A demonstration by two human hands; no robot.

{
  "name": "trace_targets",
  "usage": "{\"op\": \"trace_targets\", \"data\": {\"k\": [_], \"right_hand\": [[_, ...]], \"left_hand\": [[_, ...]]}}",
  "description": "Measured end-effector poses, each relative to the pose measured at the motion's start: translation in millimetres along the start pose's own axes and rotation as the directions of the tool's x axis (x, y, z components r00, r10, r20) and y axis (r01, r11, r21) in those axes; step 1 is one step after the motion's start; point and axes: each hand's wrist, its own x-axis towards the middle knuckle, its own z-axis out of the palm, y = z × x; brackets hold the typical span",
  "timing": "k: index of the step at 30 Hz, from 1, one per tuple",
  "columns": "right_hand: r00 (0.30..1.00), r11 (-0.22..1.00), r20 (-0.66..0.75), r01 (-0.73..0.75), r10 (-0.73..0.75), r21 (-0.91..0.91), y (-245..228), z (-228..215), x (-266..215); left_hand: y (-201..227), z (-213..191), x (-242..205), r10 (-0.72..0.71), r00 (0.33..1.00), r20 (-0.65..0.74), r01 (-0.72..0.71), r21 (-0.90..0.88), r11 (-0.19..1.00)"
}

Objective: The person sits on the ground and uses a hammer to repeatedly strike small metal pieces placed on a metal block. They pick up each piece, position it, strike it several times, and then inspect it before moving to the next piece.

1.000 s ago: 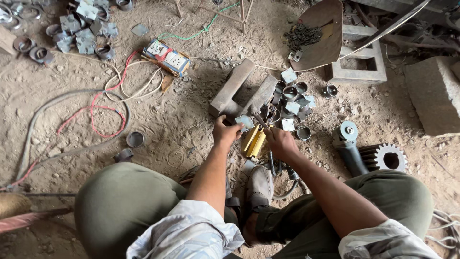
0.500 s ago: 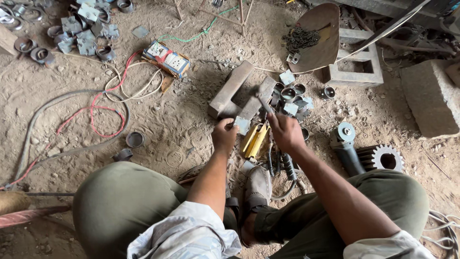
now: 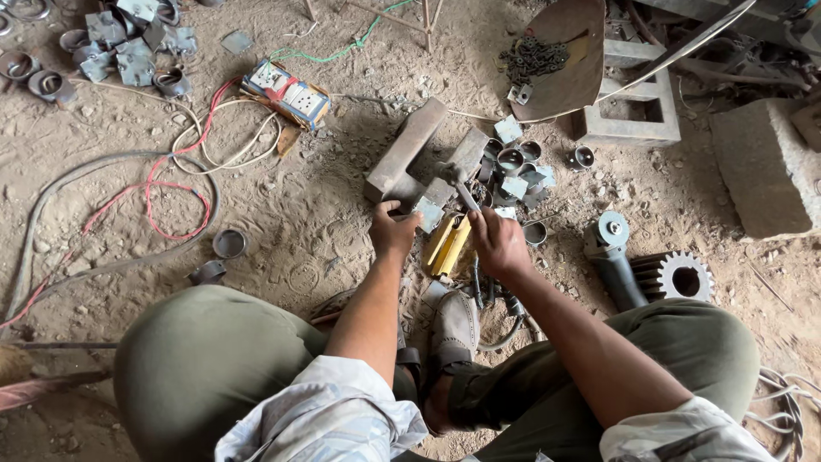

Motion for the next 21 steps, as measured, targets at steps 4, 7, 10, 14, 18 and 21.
{"op": "trace_targets", "data": {"k": [4, 7, 10, 14, 18, 21], "right_hand": [[0.938, 0.975, 0.271, -0.191, 0.215, -0.114, 6.5, 10.1, 0.7], [0.934, 0.967, 0.251, -0.246, 0.253, -0.062, 17.0, 13.3, -4.6], [0.924, 0.960, 0.264, -0.278, 0.277, -0.034, 25.1, 13.7, 0.2], [0.940, 0.968, 0.233, -0.244, 0.249, -0.049, 29.2, 18.1, 2.3], [0.954, 0.976, 0.209, -0.212, 0.216, -0.045, 28.1, 14.1, 3.3], [0.992, 0.998, 0.113, -0.056, 0.058, -0.019, 17.2, 7.5, 7.9]], "left_hand": [[9.6, 0.6, -4.2, -0.134, 0.991, -0.011, 0.134, 0.010, 0.991], [7.0, 4.6, -3.0, -0.140, 0.990, -0.022, 0.139, -0.040, 0.990], [2.5, 9.3, -5.6, -0.161, 0.987, -0.015, 0.159, -0.089, 0.983], [-3.5, 13.3, -11.6, -0.236, 0.968, 0.087, 0.251, -0.287, 0.925], [-8.0, 14.6, -3.5, -0.240, 0.968, 0.071, 0.250, -0.314, 0.916], [-8.9, 10.5, -0.9, -0.221, 0.975, 0.019, 0.218, -0.257, 0.942]]}}
